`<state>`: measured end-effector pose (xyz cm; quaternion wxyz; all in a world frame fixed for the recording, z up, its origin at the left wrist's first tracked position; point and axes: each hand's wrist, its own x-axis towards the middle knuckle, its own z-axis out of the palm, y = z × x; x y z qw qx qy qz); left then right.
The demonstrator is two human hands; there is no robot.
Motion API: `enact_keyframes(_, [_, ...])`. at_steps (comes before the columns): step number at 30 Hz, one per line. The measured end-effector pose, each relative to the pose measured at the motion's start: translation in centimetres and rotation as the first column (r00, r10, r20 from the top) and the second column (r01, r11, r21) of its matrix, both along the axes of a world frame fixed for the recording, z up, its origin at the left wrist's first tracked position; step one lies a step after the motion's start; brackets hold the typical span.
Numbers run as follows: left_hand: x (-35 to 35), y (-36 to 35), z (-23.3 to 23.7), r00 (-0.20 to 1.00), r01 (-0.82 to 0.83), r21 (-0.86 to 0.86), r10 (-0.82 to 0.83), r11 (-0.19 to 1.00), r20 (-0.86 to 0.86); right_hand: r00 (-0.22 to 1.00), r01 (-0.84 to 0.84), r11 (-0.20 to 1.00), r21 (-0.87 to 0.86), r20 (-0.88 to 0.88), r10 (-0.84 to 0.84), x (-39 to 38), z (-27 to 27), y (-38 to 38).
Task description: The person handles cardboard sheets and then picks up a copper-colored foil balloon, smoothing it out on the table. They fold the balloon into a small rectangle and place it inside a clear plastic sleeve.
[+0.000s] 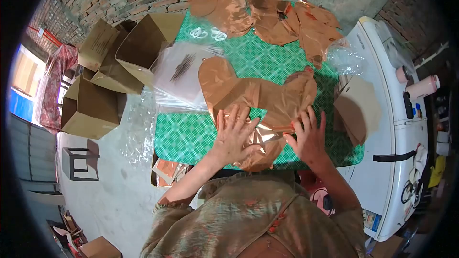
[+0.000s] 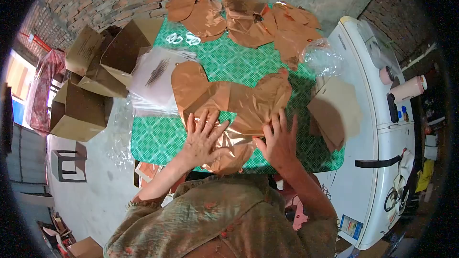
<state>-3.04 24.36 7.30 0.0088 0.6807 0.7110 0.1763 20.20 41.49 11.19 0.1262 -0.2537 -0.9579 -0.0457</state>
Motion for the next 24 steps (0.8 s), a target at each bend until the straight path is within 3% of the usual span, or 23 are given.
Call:
enact_keyframes(5, [0.2, 1.6, 1.6, 0.999, -0.030, -0.003, 0.030, 1.000, -0.012, 0.997, 0.015, 0.999, 0.037, -0.079, -0.012, -2.8, 1.0, 1.0])
enact_keyframes(9, [-0.6, 2.0, 0.3, 0.996, -0.072, 0.019, 0.073, 0.997, -0.043, 0.990, 0.120, 0.993, -0.009, 0.076, -0.119, -4.2, -1.2, 2.4])
enact_keyframes(12, [-0.7, 2.2, 0.0, 0.995, -0.075, -0.009, 0.074, 0.997, -0.068, 0.999, 0.033, 0.983, 0.182, -0.011, -0.032, -7.3, 0.2, 5.8])
enact_keyframes(14, [-0.9, 2.4, 0.4, 0.995, -0.075, -0.039, 0.072, 0.996, -0.062, 0.987, 0.010, 0.966, 0.258, -0.157, 0.032, -11.2, 2.6, 7.7])
enact_keyframes(18, [-3.3, 4.3, 2.5, 0.994, -0.100, 0.033, 0.102, 0.994, -0.045, 0.901, -0.232, 0.944, 0.235, -0.313, 0.299, -21.1, 0.7, 14.2])
enact_keyframes(24, [-12.3, 11.0, 6.0, 0.989, -0.127, 0.216, 0.139, 0.968, -0.041, 0.875, -0.335, 0.914, 0.229, -0.284, 0.392, -32.2, -2.9, 24.0])
